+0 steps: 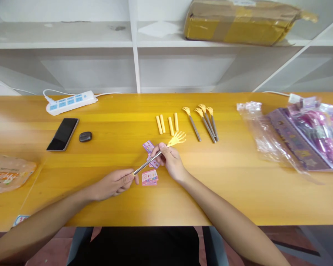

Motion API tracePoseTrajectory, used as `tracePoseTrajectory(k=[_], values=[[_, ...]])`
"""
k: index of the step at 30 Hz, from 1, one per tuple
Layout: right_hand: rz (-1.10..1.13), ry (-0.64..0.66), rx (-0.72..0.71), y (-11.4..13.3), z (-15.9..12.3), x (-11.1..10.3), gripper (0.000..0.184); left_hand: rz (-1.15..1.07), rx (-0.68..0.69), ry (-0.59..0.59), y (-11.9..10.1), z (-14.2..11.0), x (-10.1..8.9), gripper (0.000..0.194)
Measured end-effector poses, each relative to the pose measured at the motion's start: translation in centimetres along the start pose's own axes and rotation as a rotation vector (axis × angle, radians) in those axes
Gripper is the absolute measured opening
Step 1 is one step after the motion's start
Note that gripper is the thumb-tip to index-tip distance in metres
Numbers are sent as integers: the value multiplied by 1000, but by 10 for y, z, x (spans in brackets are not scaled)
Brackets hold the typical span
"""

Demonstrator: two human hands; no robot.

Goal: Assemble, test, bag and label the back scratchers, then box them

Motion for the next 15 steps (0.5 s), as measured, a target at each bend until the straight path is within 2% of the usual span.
tracePoseTrajectory(k=[6, 15], values=[[-50, -20, 0, -2, -2, 0, 61, 57, 22, -12, -1, 0, -1, 53], [-21, 30, -21, 1, -3, 5, 61, 90, 36, -12, -2, 0, -1, 52]])
Point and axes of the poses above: each hand's wrist, its own z-axis towards the middle knuckle, its own x-axis out of the palm, y = z × x, the point moved 9 cm from there along z, towards the middle knuckle, and after that the axes turned 15 degrees about -z, right-handed, at the moved point
